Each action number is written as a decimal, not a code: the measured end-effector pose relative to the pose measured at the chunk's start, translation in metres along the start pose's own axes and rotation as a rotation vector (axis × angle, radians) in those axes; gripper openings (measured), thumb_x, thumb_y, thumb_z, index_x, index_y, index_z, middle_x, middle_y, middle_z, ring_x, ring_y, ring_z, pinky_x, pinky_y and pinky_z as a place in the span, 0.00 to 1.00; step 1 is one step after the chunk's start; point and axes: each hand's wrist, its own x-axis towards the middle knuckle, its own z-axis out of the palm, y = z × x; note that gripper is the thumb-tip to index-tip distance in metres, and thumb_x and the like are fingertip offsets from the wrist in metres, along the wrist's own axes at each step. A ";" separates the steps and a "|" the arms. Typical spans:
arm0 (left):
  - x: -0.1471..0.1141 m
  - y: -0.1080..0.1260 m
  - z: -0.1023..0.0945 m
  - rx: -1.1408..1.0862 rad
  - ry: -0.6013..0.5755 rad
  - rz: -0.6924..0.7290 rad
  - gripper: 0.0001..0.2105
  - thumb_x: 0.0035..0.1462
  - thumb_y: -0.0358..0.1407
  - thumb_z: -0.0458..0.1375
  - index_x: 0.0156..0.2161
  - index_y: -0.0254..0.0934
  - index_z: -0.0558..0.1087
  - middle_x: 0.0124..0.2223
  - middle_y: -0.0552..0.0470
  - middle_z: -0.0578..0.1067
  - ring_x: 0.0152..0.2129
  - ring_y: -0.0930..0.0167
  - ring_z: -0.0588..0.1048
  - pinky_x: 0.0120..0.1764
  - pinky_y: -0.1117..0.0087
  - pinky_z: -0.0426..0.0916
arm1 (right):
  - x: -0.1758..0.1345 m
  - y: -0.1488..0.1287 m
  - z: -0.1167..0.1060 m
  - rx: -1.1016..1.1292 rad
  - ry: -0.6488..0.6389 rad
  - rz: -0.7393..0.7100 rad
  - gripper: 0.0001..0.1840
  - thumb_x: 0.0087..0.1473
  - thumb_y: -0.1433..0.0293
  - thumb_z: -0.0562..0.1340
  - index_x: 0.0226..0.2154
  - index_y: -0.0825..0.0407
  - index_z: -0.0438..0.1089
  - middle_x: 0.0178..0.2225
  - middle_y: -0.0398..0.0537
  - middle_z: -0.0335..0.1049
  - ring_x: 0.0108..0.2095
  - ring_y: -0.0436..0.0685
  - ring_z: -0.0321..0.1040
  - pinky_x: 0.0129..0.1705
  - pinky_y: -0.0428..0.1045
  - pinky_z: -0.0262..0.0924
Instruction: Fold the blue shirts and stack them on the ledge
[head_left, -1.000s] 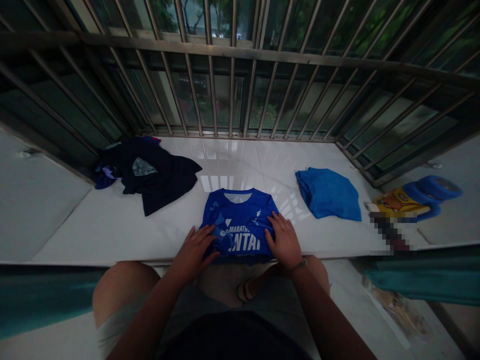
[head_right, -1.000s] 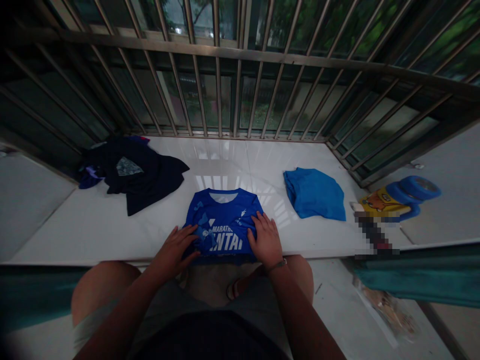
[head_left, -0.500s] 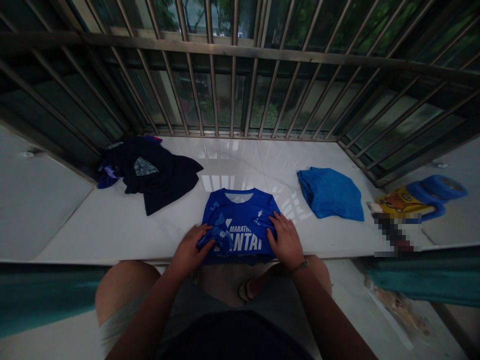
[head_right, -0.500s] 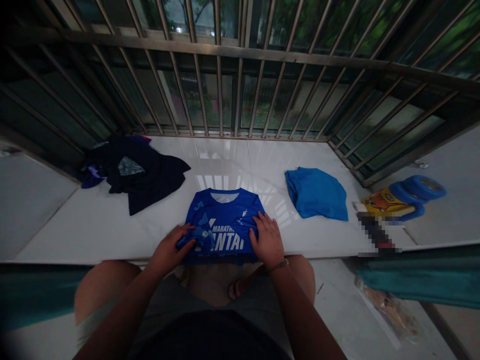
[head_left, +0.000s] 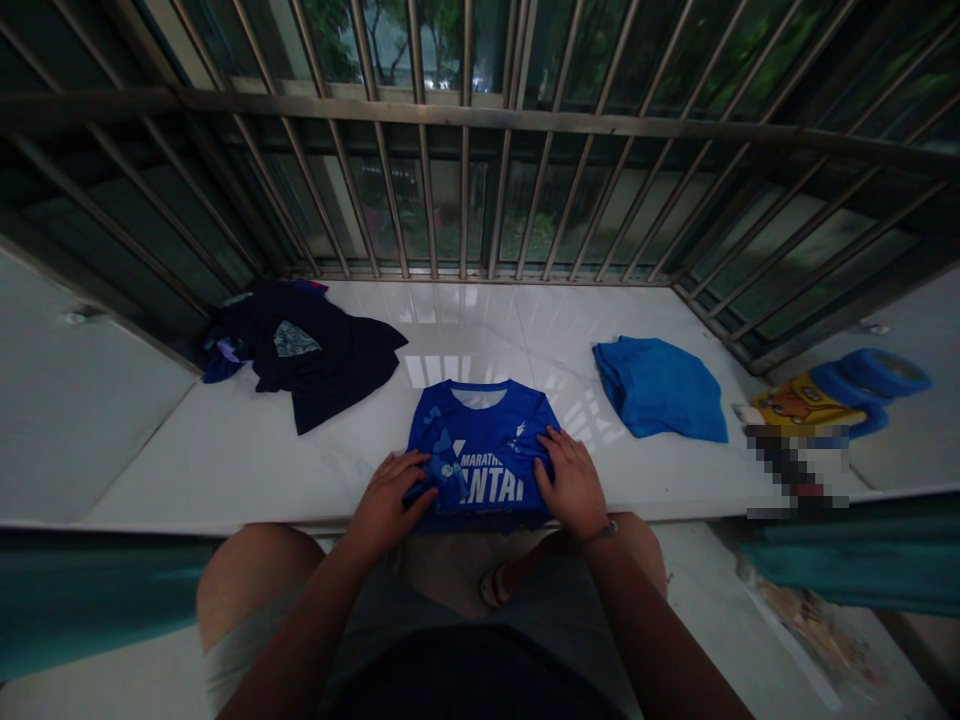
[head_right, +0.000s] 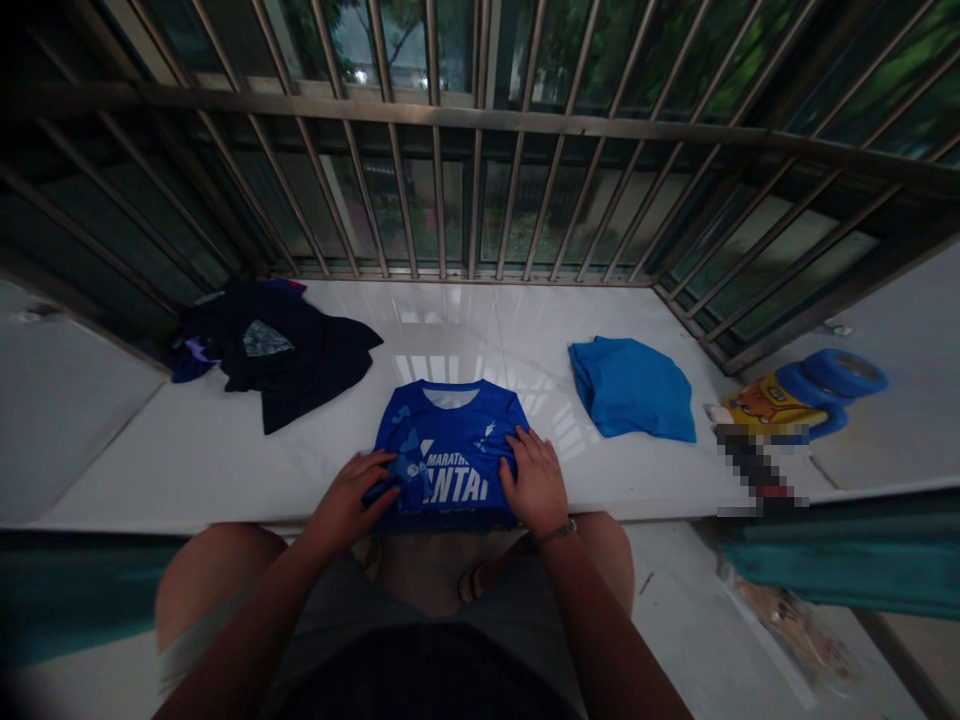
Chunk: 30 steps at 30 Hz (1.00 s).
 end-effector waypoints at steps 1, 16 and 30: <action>0.000 0.000 0.000 0.001 -0.002 -0.001 0.06 0.71 0.43 0.65 0.48 0.45 0.80 0.66 0.44 0.83 0.65 0.51 0.80 0.73 0.33 0.66 | 0.000 0.000 0.000 -0.002 0.003 -0.001 0.25 0.75 0.61 0.59 0.67 0.52 0.77 0.72 0.62 0.73 0.72 0.73 0.68 0.75 0.72 0.59; 0.001 0.000 0.003 -0.002 0.019 -0.006 0.06 0.72 0.42 0.63 0.48 0.46 0.80 0.64 0.45 0.84 0.63 0.52 0.81 0.73 0.33 0.67 | -0.001 0.001 0.001 -0.008 0.003 -0.010 0.25 0.76 0.61 0.58 0.67 0.52 0.76 0.72 0.62 0.73 0.73 0.73 0.68 0.75 0.73 0.59; 0.002 0.004 0.002 0.003 0.033 -0.019 0.07 0.72 0.43 0.62 0.47 0.46 0.81 0.64 0.45 0.84 0.63 0.52 0.81 0.73 0.34 0.67 | 0.000 0.000 -0.001 0.007 0.001 0.001 0.25 0.76 0.61 0.58 0.67 0.52 0.77 0.72 0.62 0.73 0.72 0.74 0.68 0.76 0.74 0.58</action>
